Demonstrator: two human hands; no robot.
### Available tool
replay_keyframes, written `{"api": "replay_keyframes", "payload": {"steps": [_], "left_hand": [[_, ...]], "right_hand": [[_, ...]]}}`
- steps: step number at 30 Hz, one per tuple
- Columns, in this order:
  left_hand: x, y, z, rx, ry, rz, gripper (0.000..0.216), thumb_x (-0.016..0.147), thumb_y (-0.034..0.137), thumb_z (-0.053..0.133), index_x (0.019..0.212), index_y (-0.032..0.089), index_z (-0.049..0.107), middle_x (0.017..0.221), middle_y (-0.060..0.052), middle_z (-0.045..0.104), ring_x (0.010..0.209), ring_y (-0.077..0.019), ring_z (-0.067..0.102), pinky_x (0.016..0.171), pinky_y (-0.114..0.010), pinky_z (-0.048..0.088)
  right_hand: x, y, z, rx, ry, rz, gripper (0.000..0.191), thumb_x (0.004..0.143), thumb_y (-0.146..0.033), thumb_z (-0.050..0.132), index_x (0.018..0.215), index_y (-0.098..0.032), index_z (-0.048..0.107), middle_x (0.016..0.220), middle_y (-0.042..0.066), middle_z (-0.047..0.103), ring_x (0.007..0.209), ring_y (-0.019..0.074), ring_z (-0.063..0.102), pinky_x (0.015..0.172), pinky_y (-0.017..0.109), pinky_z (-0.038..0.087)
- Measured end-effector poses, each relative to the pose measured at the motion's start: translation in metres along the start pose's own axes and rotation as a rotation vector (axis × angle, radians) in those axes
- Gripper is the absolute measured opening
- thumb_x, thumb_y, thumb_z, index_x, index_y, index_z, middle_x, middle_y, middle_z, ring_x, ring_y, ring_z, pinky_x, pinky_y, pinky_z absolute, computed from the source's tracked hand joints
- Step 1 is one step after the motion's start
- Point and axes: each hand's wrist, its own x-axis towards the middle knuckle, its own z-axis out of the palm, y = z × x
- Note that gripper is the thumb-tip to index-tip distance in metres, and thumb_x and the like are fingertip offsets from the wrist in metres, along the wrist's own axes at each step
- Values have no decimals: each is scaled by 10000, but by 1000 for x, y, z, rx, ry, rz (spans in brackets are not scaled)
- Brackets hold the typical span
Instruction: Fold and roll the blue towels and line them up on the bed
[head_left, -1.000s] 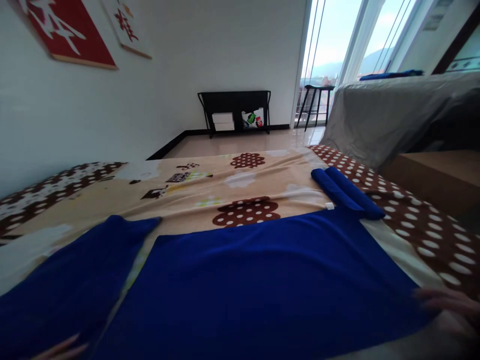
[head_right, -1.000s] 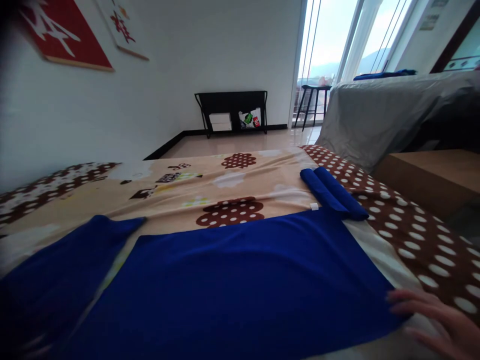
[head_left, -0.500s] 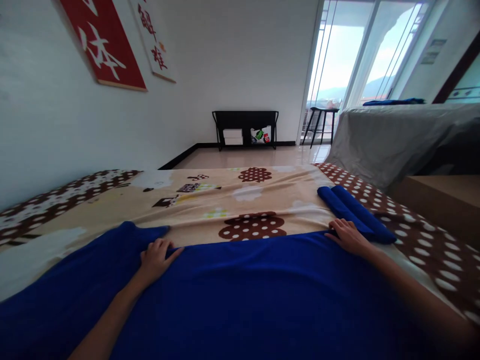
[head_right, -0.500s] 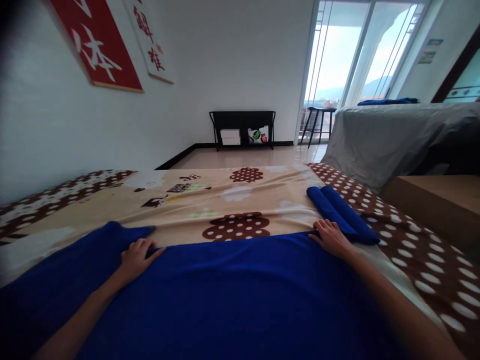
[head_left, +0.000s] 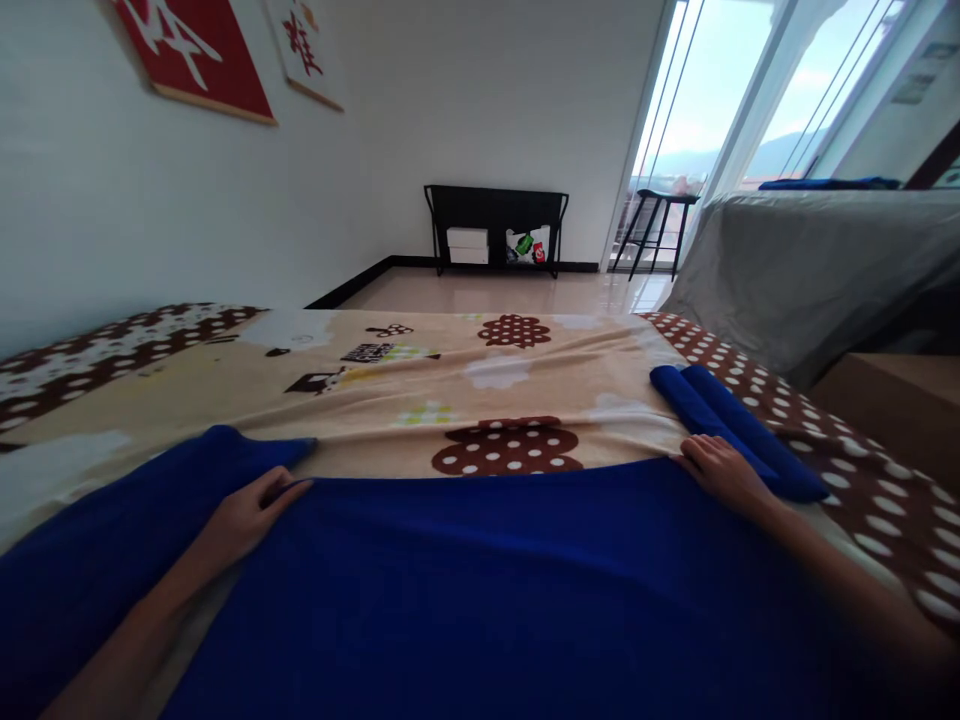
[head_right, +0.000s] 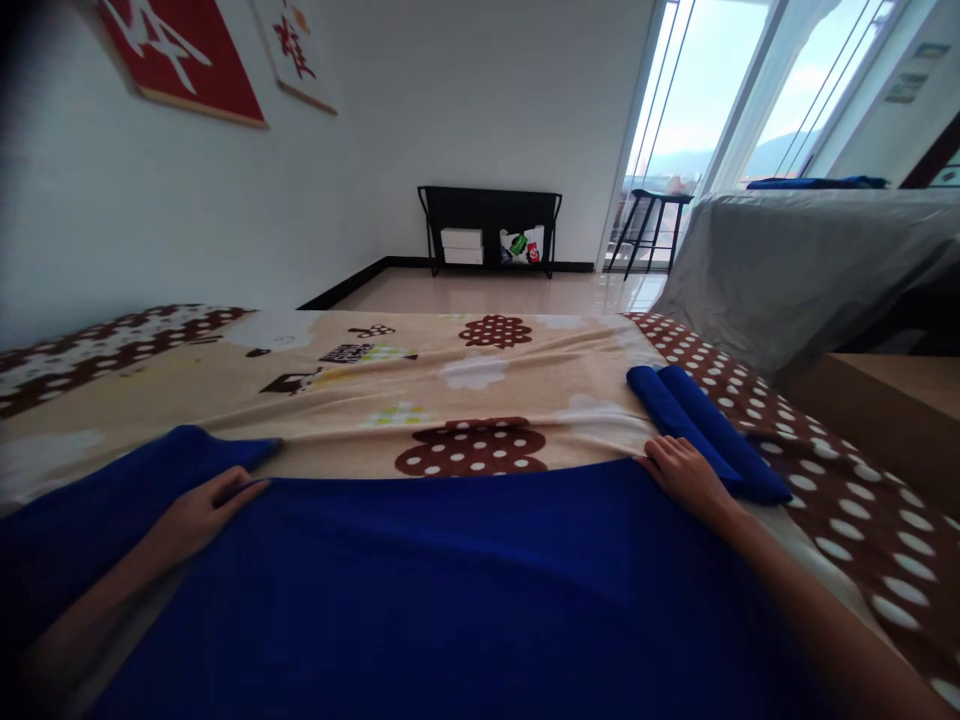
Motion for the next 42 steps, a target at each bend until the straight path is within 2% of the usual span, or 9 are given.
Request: {"api": "replay_keyframes", "payload": {"steps": [5, 18, 24, 27, 31, 34, 36, 39, 42], "left_hand": [[3, -9, -8, -83, 21, -53, 465, 850, 687, 482, 786, 229, 444, 662, 79, 436, 660, -116, 473, 636, -174, 351], [20, -30, -1, 19, 75, -67, 403, 824, 630, 537, 836, 232, 469, 713, 73, 531, 703, -132, 532, 669, -180, 358], [17, -19, -11, 96, 98, 4, 429, 847, 512, 434, 1142, 219, 536, 874, -10, 652, 832, -222, 640, 772, -283, 483], [-8, 2, -7, 164, 168, 91, 536, 873, 460, 347, 1300, 177, 505, 1247, -127, 610, 1144, -305, 589, 1034, -420, 419], [-51, 22, 15, 260, 25, 247, 636, 912, 540, 384, 1502, 308, 335, 1592, -28, 320, 1452, -269, 318, 1186, -453, 251], [-69, 19, 18, 368, -76, 189, 629, 930, 552, 347, 1518, 334, 305, 1595, -34, 305, 1469, -288, 280, 1153, -543, 275], [-73, 23, 11, 419, -55, 138, 608, 929, 475, 318, 1490, 250, 389, 1551, -108, 377, 1437, -325, 341, 1122, -599, 283], [-67, 68, 14, 456, -4, 179, 598, 895, 313, 298, 1409, 82, 499, 1493, -229, 421, 1399, -384, 388, 1116, -666, 208], [-50, 154, 52, 412, -25, 365, 583, 948, 314, 282, 1499, 143, 369, 1576, -131, 316, 1468, -268, 287, 1181, -502, 214]], "right_hand": [[9, -5, 11, -2, -36, 35, 418, 1025, -514, 291, 865, -226, 548, 706, 25, 658, 596, 190, 630, 538, 275, 349], [44, -4, 38, 23, -15, 102, 417, 1027, -500, 290, 843, -229, 549, 757, 33, 663, 655, 200, 635, 556, 288, 382], [39, -10, 24, 39, 69, 124, 399, 1020, -427, 315, 1061, -178, 624, 1164, 149, 644, 1110, 291, 599, 947, 420, 454], [15, -22, 19, 58, 107, 151, 478, 1019, -425, 295, 1354, -164, 516, 1450, 157, 472, 1325, 310, 462, 1092, 482, 366], [-19, -33, 23, 120, 23, 121, 569, 995, -551, 300, 1464, -255, 429, 1492, 78, 457, 1373, 259, 436, 1108, 441, 395], [-25, -28, 18, 143, -24, 133, 618, 986, -590, 263, 1465, -242, 439, 1490, 96, 457, 1376, 270, 433, 1105, 465, 402], [-18, -31, 7, 147, -24, 156, 663, 977, -610, 254, 1450, -196, 464, 1470, 143, 470, 1372, 311, 432, 1095, 519, 397], [6, -72, -15, 150, 17, 168, 682, 982, -602, 239, 1449, -157, 459, 1476, 174, 452, 1395, 358, 383, 1097, 600, 351], [38, -158, -33, 196, 24, 30, 622, 995, -611, 243, 1501, -275, 379, 1552, 16, 365, 1431, 230, 344, 1157, 425, 335]]}}
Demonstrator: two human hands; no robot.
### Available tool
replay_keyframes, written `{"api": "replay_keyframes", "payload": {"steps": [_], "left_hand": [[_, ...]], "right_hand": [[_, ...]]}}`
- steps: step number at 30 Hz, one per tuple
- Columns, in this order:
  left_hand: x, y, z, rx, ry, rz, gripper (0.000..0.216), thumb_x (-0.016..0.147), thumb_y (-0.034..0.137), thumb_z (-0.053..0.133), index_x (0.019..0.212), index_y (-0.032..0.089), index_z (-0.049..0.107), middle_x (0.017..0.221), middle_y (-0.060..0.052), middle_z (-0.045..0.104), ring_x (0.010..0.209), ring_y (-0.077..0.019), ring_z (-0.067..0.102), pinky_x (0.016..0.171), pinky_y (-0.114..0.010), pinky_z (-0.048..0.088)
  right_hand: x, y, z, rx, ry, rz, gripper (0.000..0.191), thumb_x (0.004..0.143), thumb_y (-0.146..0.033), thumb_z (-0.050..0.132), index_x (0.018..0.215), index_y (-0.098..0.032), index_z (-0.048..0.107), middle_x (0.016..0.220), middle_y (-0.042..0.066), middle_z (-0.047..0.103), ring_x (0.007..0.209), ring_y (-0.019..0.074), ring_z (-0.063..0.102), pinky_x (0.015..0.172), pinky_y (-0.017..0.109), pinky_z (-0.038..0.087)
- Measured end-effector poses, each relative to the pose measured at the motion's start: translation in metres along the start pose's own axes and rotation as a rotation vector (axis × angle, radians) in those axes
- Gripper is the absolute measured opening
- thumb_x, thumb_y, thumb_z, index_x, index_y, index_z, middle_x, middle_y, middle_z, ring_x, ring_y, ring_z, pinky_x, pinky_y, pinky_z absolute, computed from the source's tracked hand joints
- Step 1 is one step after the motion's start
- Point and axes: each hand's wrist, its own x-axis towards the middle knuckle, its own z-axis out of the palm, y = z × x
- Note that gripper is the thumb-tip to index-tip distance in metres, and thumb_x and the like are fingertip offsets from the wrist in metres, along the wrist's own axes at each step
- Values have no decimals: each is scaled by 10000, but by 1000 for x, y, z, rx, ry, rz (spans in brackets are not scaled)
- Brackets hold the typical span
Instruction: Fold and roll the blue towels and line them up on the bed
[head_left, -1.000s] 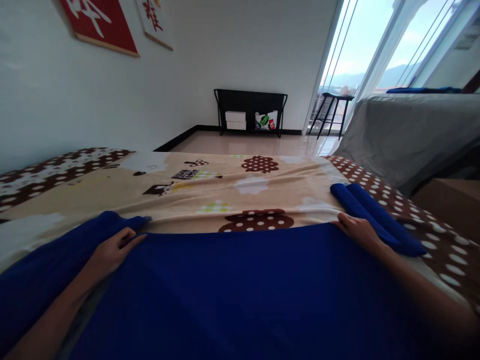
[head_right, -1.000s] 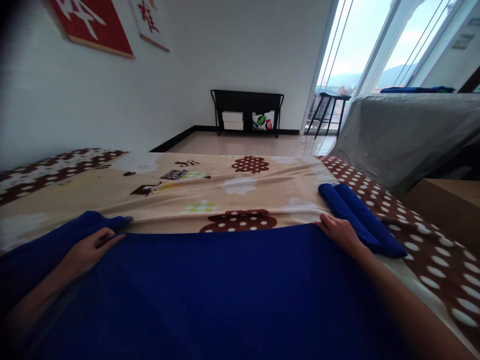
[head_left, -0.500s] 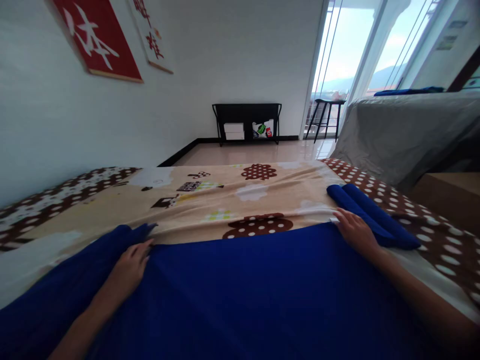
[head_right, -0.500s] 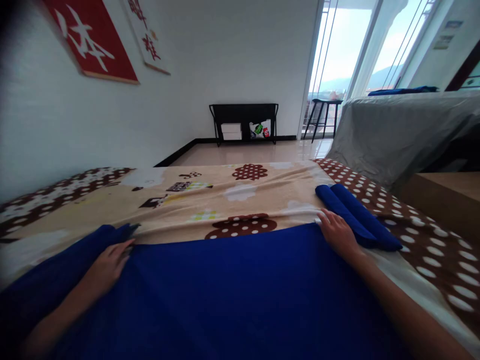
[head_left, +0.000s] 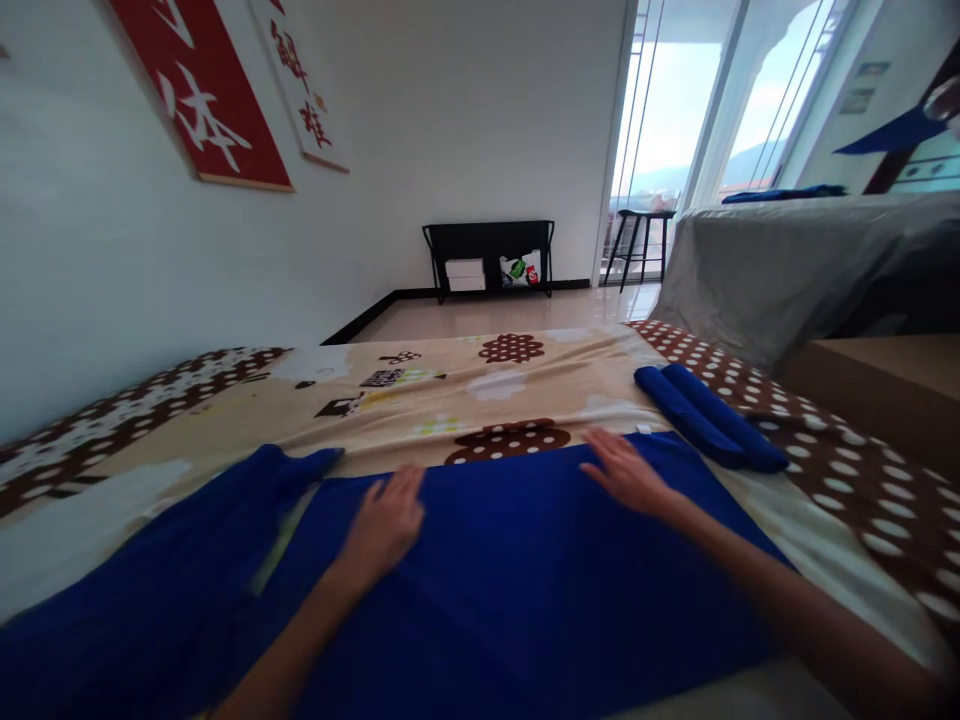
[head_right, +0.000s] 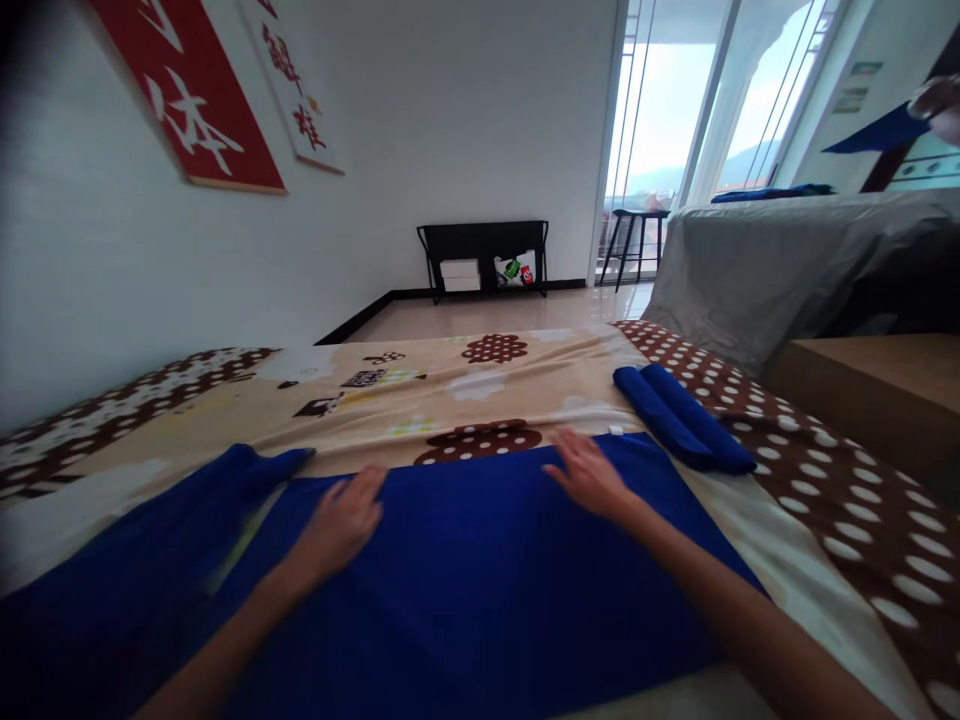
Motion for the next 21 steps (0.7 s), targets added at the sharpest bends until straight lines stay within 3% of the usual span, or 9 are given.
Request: {"api": "replay_keyframes", "payload": {"steps": [2, 4, 6, 8, 10, 13, 16, 19, 21], "left_hand": [[31, 51, 11, -44, -18, 102, 606, 990, 436, 274, 1546, 197, 251, 1608, -64, 251, 1486, -192, 241, 1181, -377, 251], [44, 70, 22, -69, -51, 136, 626, 988, 538, 270, 1547, 257, 241, 1615, -22, 233, 1488, -176, 232, 1180, -363, 252], [34, 47, 27, -73, -76, 91, 622, 978, 582, 255, 1534, 304, 269, 1610, -7, 253, 1485, -197, 245, 1187, -425, 234], [6, -9, 27, -60, -79, -27, 633, 974, 576, 214, 1535, 289, 267, 1604, -39, 274, 1485, -244, 245, 1180, -529, 207], [-25, -72, 27, -42, -79, -167, 709, 955, 559, 166, 1537, 165, 270, 1586, -138, 296, 1475, -328, 251, 1134, -631, 217], [-49, -135, 33, 11, -62, -270, 737, 918, 597, 201, 1540, 207, 263, 1608, -80, 265, 1489, -283, 221, 1172, -565, 190], [-44, -143, 38, 59, -30, -282, 713, 917, 607, 224, 1537, 256, 264, 1602, -41, 290, 1478, -247, 259, 1177, -522, 207], [-45, -122, 29, 97, 6, -260, 687, 921, 568, 216, 1488, 215, 379, 1552, -75, 390, 1443, -256, 338, 1170, -524, 220], [-67, -106, 18, 127, 42, -258, 654, 936, 510, 187, 1454, 192, 428, 1559, -81, 376, 1441, -249, 339, 1192, -519, 163]], "right_hand": [[16, -55, 4, 40, -28, -115, 576, 1005, -617, 198, 1518, -380, 306, 1561, -102, 326, 1428, 137, 337, 1144, 314, 330], [21, -78, 8, 67, -56, -178, 537, 1011, -608, 166, 1510, -445, 277, 1551, -164, 315, 1421, 92, 332, 1133, 272, 314], [13, -57, 7, 76, -84, -174, 520, 1007, -609, 205, 1487, -455, 331, 1542, -158, 336, 1415, 98, 347, 1136, 278, 303], [-7, -3, 3, 69, -106, -94, 539, 998, -601, 272, 1469, -381, 414, 1539, -70, 374, 1416, 153, 363, 1153, 335, 300], [-31, 61, 2, 47, -104, 53, 611, 1001, -571, 254, 1480, -237, 431, 1538, 74, 379, 1433, 245, 336, 1164, 462, 286], [-53, 126, 9, 29, -102, 203, 696, 993, -574, 218, 1512, -134, 366, 1562, 152, 308, 1459, 282, 272, 1173, 507, 261], [-52, 138, 19, 33, -113, 257, 700, 982, -596, 222, 1532, -176, 328, 1579, 106, 292, 1469, 240, 255, 1191, 455, 252], [-49, 126, 15, 37, -108, 279, 701, 979, -599, 210, 1529, -182, 333, 1583, 95, 287, 1476, 231, 237, 1204, 444, 221], [-66, 114, 3, 37, -98, 282, 718, 972, -607, 223, 1539, -175, 311, 1600, 94, 242, 1491, 241, 184, 1216, 465, 169]]}}
